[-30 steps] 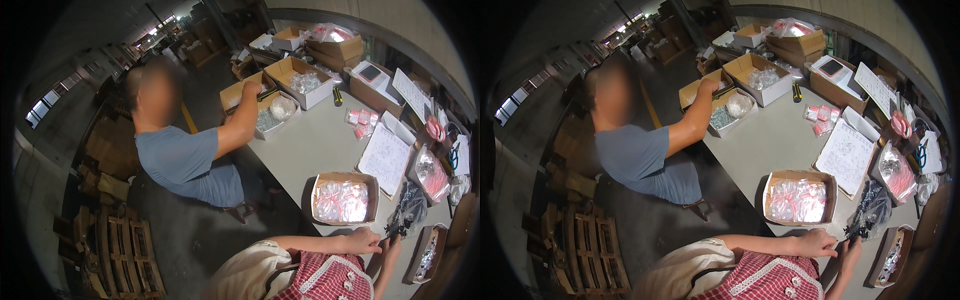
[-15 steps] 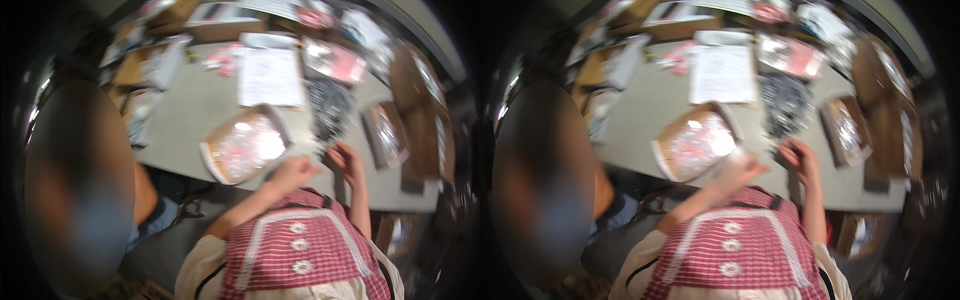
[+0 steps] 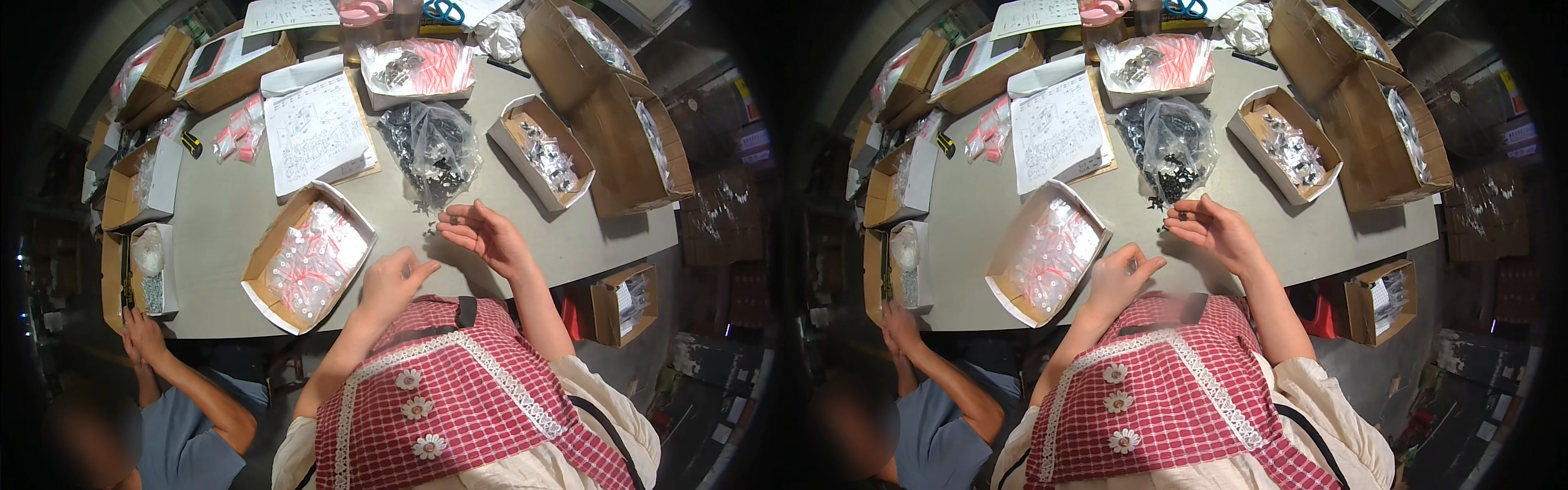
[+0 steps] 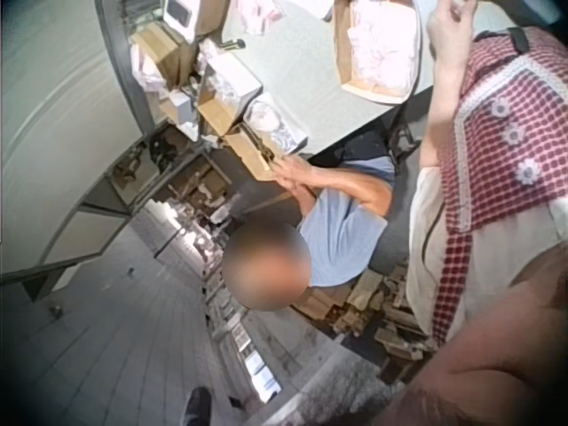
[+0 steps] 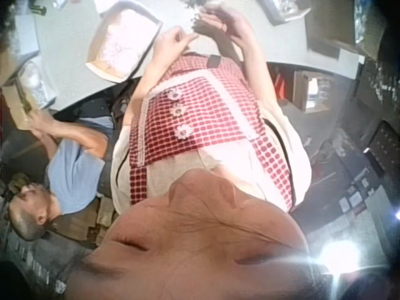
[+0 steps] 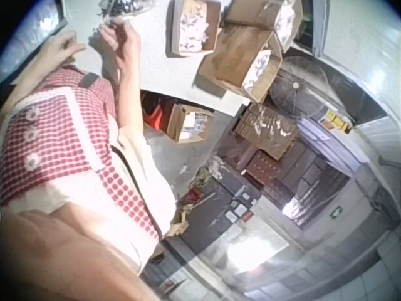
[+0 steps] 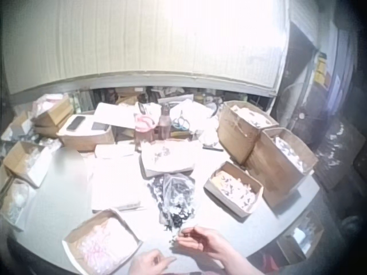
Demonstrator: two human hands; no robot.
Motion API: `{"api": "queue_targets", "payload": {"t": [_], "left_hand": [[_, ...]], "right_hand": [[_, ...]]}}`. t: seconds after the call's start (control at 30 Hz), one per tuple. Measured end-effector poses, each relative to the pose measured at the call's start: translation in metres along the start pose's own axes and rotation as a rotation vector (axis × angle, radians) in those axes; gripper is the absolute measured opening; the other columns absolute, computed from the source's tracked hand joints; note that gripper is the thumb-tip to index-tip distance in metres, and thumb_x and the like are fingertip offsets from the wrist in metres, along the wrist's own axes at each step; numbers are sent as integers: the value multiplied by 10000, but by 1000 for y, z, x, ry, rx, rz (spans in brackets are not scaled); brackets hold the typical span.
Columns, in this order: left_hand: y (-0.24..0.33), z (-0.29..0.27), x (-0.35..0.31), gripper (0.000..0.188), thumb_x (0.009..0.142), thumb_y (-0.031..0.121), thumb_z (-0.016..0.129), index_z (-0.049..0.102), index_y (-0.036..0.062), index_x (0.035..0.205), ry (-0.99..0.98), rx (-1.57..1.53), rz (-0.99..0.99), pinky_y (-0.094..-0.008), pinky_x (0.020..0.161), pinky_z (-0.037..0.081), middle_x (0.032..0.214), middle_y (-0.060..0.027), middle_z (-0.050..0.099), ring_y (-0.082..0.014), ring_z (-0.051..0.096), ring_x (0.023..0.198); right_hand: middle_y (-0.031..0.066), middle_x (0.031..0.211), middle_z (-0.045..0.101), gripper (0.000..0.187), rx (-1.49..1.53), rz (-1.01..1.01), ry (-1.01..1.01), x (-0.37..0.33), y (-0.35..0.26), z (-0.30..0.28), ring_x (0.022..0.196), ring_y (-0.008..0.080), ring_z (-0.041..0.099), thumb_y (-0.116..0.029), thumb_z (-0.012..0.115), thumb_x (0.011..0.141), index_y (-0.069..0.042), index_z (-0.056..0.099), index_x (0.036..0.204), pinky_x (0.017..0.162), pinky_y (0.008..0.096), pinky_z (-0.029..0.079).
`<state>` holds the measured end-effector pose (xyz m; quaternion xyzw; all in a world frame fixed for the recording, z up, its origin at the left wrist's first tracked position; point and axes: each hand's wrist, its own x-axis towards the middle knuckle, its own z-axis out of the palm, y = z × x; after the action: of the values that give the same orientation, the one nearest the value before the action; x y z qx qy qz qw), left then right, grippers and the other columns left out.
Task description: The person picks up small metal components from various boxes on a table, including black plastic-like parts and metallic fasteners, and places them into different containers.
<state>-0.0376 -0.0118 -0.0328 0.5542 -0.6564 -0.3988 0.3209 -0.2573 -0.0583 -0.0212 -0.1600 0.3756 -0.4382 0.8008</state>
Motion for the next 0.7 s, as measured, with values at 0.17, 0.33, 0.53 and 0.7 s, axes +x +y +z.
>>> {"api": "queue_targets", "payload": {"t": [0.17,0.33,0.53,0.7], "left_hand": [[4,-5,0,380,823,322,778,585,24,690,-2,-37,-73,-359,507,443,565,-115,593,-251,573,510],[-2,-1,2,392,831,325,766,583,8,691,25,-24,-42,-400,528,443,594,-158,596,-324,592,554],[-9,4,1,360,808,307,798,587,31,715,51,13,13,-311,488,438,576,-82,583,-180,553,497],[-10,4,1,374,803,323,802,589,26,722,70,14,47,-319,490,439,583,-73,588,-180,554,504]], "right_hand": [[84,946,627,201,-441,-130,154,21,8,-48,846,177,625,-118,612,927,25,611,1067,770,277,511],[21,807,605,210,-907,-248,315,40,14,-69,726,119,572,-101,732,766,-23,617,924,669,257,464],[142,790,601,252,-1481,-333,314,38,23,-31,742,267,602,-162,759,733,-7,608,862,713,360,489],[101,806,636,212,-1367,-315,264,40,30,-36,757,202,609,-168,752,766,-7,647,856,709,324,486]]}}
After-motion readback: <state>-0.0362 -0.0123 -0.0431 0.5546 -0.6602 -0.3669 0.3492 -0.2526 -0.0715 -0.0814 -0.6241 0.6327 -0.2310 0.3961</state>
